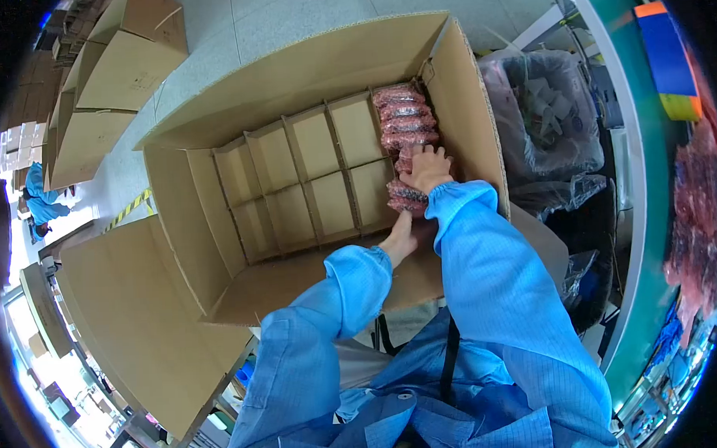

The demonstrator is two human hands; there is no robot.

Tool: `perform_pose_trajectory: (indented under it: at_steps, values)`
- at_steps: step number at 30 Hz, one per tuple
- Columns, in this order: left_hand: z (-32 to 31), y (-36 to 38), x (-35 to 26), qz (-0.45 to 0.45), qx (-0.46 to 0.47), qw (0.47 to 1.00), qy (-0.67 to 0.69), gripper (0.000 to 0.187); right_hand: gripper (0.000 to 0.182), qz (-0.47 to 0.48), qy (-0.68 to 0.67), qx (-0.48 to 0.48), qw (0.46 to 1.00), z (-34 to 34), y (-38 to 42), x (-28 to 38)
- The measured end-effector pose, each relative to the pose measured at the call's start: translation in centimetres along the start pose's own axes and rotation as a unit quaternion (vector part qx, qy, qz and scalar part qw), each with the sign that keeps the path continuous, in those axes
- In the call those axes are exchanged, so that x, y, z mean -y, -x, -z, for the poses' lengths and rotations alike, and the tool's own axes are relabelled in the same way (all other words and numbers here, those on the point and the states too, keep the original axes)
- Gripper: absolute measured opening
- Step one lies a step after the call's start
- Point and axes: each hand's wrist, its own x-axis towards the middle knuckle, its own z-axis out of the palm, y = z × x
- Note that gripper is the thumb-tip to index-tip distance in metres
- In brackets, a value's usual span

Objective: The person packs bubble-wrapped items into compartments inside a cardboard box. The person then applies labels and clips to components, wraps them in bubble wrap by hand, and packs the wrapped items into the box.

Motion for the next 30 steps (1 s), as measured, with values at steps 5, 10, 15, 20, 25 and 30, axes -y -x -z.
perform_pose_trajectory:
  at_steps: [5,10,15,20,25,30]
  values:
    - [-0.1,-1.9,-1.5,-0.001,-0.089,0.994,0.055,0.04,0.073,0.075,0.078,-0.088,0.99,-1.8,-2.6,1.9]
    - [2.0,-3.4,3.1,-0.042,0.022,0.996,-0.077,0.031,0.074,0.12,0.076,-0.098,0.985,-4.4,-0.7,-0.4]
    - [-2.3,-2.2,3.5,0.047,-0.253,0.947,0.193,0.054,0.069,0.174,0.113,-0.093,0.974,-7.4,-1.7,-0.6]
    - [-2.1,-2.5,1.8,0.035,-0.149,0.978,0.141,0.05,0.058,0.194,0.053,-0.151,0.968,-8.5,-2.6,-1.7]
    - [2.4,-5.5,1.6,0.04,-0.096,0.99,0.099,0.041,0.056,0.186,0.025,-0.197,0.962,-8.6,-2.7,-2.4]
    - [3.3,-5.2,-0.1,0.014,-0.199,0.978,0.064,0.036,0.066,0.22,0.007,-0.321,0.921,-10.9,-3.5,-2.5]
